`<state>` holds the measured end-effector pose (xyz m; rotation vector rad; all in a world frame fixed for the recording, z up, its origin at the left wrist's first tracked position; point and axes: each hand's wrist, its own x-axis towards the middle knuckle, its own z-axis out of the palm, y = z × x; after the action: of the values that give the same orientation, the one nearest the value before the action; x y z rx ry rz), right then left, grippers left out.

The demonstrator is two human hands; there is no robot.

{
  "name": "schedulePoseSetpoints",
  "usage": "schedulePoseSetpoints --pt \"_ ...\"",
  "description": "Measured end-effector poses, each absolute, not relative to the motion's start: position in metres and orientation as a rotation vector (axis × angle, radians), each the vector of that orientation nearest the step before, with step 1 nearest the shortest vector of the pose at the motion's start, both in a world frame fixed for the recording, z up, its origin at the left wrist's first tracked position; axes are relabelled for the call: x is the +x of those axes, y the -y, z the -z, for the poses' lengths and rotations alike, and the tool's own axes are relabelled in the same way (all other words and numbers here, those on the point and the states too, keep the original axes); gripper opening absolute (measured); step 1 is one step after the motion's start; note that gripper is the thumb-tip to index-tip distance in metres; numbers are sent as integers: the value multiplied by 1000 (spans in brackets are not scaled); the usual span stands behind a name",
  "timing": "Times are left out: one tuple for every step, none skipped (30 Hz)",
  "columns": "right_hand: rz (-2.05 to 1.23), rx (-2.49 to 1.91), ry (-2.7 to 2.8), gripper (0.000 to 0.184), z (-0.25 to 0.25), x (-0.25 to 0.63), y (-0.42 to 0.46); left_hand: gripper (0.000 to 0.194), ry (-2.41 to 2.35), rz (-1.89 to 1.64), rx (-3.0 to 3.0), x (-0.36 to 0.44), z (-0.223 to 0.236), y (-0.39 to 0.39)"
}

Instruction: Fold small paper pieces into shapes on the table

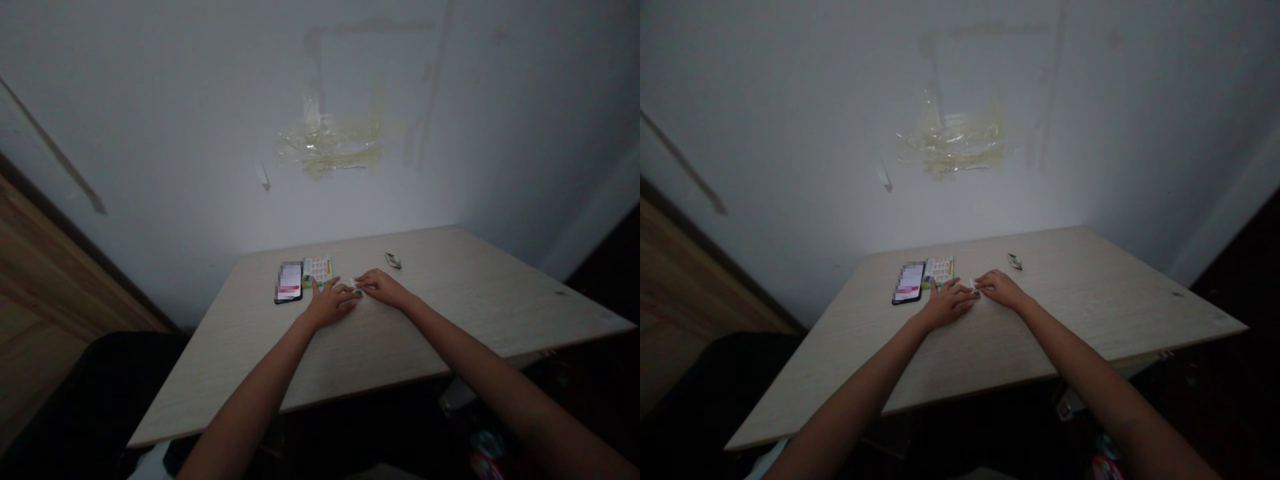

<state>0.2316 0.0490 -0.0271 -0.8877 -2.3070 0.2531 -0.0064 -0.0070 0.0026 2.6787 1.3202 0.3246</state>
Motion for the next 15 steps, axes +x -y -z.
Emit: schedulePoseSetpoints --pt "-258 -893 2307 22 27 232 -49 35 -1323 -321 2683 -6 -3 7" --pt "-264 -895 2310 21 27 232 -50 35 -1323 -321 2689 -6 -2 7" --pt "-270 -895 2315 21 27 232 -50 35 -1321 -325 2694 -6 -2 7" --pt "-276 -893 2319 21 27 232 -51 35 -1318 -333 2699 -6 -1 6" --pt "-282 -889 2321 21 27 232 -52 35 -1315 -341 2705 -5 0 6" --pt "-287 -885 2322 21 28 232 -52 34 -1314 -350 2712 -5 1 6" --pt "-293 -881 2321 21 29 233 -53 34 -1315 -358 2719 -4 2 6" --pt "-299 -879 2318 21 29 233 -54 34 -1316 -364 2727 -4 2 7" --pt "-305 -878 2314 22 30 233 -54 34 -1319 -369 2732 -3 3 7" --pt "-313 -877 2312 22 30 233 -55 33 -1322 -374 2735 -3 4 7" --pt "-320 -875 2307 22 30 233 -55 33 -1321 -378 2735 -3 4 8" --pt "-327 -873 2303 23 30 233 -55 32 -1317 -384 2731 -2 4 8" --pt "-333 -869 2300 22 30 233 -55 32 -1311 -391 2723 -2 4 7" --pt "-337 -865 2298 22 29 233 -54 32 -1306 -400 2712 -3 3 7" --pt "-338 -864 2298 21 29 233 -54 31 -1304 -410 2696 -3 3 6"
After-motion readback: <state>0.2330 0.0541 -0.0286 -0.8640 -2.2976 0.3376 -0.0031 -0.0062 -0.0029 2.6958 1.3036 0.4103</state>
